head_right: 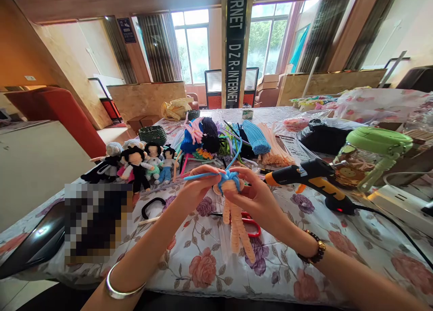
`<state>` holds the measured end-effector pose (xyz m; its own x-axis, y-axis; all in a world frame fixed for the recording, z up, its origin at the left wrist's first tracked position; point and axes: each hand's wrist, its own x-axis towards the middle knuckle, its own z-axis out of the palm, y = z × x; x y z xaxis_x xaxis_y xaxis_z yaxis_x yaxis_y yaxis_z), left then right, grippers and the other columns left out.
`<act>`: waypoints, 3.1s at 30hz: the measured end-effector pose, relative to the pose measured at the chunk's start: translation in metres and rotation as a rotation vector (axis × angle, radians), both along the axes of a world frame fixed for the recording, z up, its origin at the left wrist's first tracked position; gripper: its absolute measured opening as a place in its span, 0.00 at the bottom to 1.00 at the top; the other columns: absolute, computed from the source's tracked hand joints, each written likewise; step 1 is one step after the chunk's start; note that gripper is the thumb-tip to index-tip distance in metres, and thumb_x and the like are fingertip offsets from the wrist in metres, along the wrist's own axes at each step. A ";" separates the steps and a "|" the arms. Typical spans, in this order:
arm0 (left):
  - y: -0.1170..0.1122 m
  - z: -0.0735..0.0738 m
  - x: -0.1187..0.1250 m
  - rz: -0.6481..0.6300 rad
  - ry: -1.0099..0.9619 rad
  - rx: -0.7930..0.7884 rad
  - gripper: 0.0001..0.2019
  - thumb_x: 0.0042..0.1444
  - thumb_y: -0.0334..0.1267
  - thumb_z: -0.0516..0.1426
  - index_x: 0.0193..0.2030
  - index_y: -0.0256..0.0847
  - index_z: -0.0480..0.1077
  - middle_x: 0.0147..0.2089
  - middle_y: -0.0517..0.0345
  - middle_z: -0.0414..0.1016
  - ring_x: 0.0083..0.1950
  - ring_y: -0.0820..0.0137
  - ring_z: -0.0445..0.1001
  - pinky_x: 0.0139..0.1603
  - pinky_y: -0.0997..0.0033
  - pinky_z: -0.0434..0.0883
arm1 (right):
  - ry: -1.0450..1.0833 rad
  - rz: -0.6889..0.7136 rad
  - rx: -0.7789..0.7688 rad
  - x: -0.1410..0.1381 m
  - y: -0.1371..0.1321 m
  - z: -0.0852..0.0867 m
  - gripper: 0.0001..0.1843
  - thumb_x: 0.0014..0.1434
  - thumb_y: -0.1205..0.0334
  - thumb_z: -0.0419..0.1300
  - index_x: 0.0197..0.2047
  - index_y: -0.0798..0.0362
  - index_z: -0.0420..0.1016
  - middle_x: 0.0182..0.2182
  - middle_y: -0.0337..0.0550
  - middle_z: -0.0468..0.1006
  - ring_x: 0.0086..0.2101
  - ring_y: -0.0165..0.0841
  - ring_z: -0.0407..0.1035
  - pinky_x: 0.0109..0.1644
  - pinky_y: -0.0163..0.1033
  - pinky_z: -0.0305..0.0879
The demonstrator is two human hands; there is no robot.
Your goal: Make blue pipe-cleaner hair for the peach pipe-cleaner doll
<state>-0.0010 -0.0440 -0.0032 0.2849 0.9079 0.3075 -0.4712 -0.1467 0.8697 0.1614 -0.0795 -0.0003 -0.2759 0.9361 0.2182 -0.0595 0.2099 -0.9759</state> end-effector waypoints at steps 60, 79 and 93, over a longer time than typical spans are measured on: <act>-0.001 -0.006 0.006 -0.183 -0.116 -0.241 0.07 0.38 0.35 0.68 0.25 0.37 0.77 0.35 0.58 0.76 0.36 0.75 0.73 0.38 0.77 0.68 | -0.059 -0.188 0.048 0.002 -0.008 0.009 0.13 0.54 0.50 0.59 0.41 0.47 0.71 0.36 0.41 0.75 0.35 0.34 0.71 0.34 0.36 0.68; 0.001 -0.010 0.012 -0.310 -0.088 -0.200 0.15 0.51 0.44 0.61 0.42 0.39 0.75 0.43 0.50 0.76 0.44 0.68 0.72 0.46 0.69 0.68 | 0.063 -0.290 0.069 0.008 0.000 0.007 0.14 0.55 0.50 0.60 0.43 0.45 0.69 0.32 0.37 0.75 0.30 0.30 0.70 0.31 0.34 0.67; -0.014 -0.005 0.018 -0.215 0.110 0.010 0.21 0.52 0.39 0.60 0.54 0.44 0.67 0.47 0.56 0.74 0.49 0.66 0.71 0.49 0.71 0.66 | 0.184 -0.066 -0.008 0.005 0.001 0.003 0.09 0.57 0.57 0.60 0.41 0.46 0.68 0.37 0.36 0.77 0.34 0.27 0.71 0.36 0.31 0.67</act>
